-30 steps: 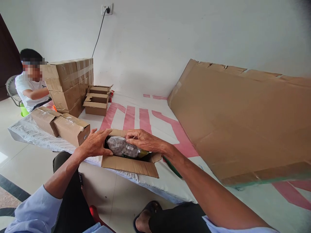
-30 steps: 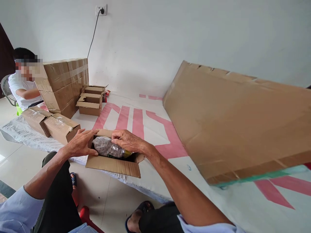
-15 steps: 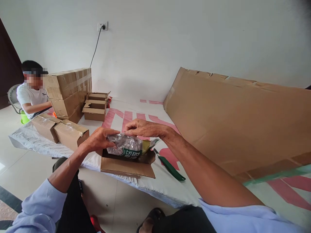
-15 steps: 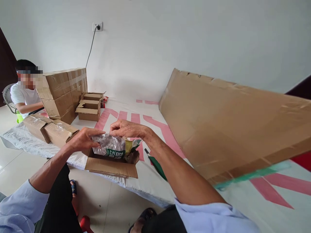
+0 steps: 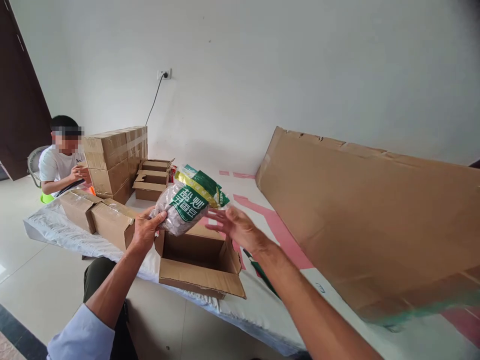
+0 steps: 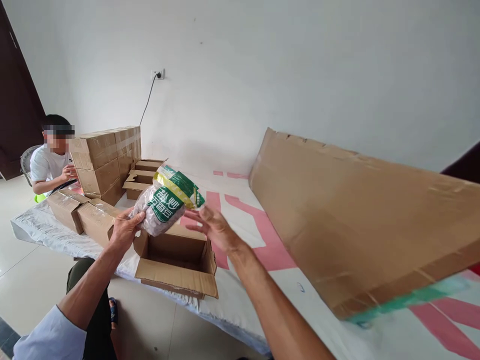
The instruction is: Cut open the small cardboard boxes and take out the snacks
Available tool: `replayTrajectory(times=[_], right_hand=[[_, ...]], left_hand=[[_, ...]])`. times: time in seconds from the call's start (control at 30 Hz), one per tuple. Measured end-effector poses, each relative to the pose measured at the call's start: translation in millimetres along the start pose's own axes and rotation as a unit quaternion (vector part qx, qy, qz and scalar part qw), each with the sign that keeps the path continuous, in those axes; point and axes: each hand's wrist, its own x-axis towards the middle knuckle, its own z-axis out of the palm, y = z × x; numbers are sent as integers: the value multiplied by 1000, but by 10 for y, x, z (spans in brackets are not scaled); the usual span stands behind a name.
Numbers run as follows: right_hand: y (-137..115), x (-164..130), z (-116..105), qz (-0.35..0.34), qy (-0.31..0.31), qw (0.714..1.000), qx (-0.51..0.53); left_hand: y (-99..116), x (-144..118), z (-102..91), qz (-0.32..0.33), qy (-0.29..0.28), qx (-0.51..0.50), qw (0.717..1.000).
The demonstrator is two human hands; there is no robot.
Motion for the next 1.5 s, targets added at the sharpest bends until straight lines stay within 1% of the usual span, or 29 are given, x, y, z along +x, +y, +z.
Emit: replayTrajectory(times=[0.1, 0.17, 0.2, 0.27, 0.33, 0.43, 0.47, 0.5, 0.57, 0.63, 0.73, 0.8, 0.87, 0.97, 1.07, 1.13, 1.23, 1.3, 1.4, 1.5], right_hand=[[181, -55, 351, -3, -10, 998, 66], [215, -74, 508, -8, 11, 995, 96], [212, -81, 551, -11, 26, 994, 104], [180, -91, 577, -18, 52, 993, 104], [131, -89, 559, -24, 60, 993, 94], [67, -52, 543, -21, 55, 995, 75], [57, -32, 548, -20, 55, 996, 72], [54, -10, 556, -21, 56, 996, 72], [74, 25, 571, -24, 53, 995, 77], [124, 37, 564, -17, 33, 996, 81], [222, 10, 501, 17, -5, 997, 71], [283, -23, 441, 35, -15, 997, 60], [332, -56, 386, 41, -17, 998, 54], [393, -94, 334, 32, -14, 998, 56], [445, -115, 324, 26, -5, 997, 69], [474, -120, 331, 20, 13, 996, 85], [506, -119, 336, 7, 49, 992, 120], [519, -116, 322, 1, 70, 988, 141], [531, -111, 278, -7, 91, 983, 158], [539, -108, 248, -7, 101, 982, 159]], left_hand=[[-15, -62, 149, -8, -10, -33, 999], [18, -107, 192, -22, -31, -42, 998], [52, -121, 189, -36, -45, -40, 998], [152, -122, 142, -70, -79, -14, 994], [269, -85, 78, -94, -135, 32, 986], [385, 4, 47, -100, -239, 74, 963], [390, 32, 62, -99, -259, 73, 958], [376, 56, 87, -97, -266, 66, 957], [301, 90, 150, -86, -242, 42, 966], [193, 108, 206, -69, -206, 11, 976], [46, 113, 244, -48, -160, -30, 985], [-19, 107, 244, -47, -149, -40, 987], [-62, 100, 237, -55, -154, -35, 986], [-105, 89, 240, -71, -169, -23, 983], [-123, 80, 270, -82, -187, -7, 979], [-113, 79, 298, -83, -207, 12, 975], [-66, 96, 332, -68, -245, 50, 966], [-30, 121, 342, -48, -261, 79, 961], [7, 167, 337, -13, -263, 127, 956], [-5, 206, 324, -4, -273, 148, 951]])
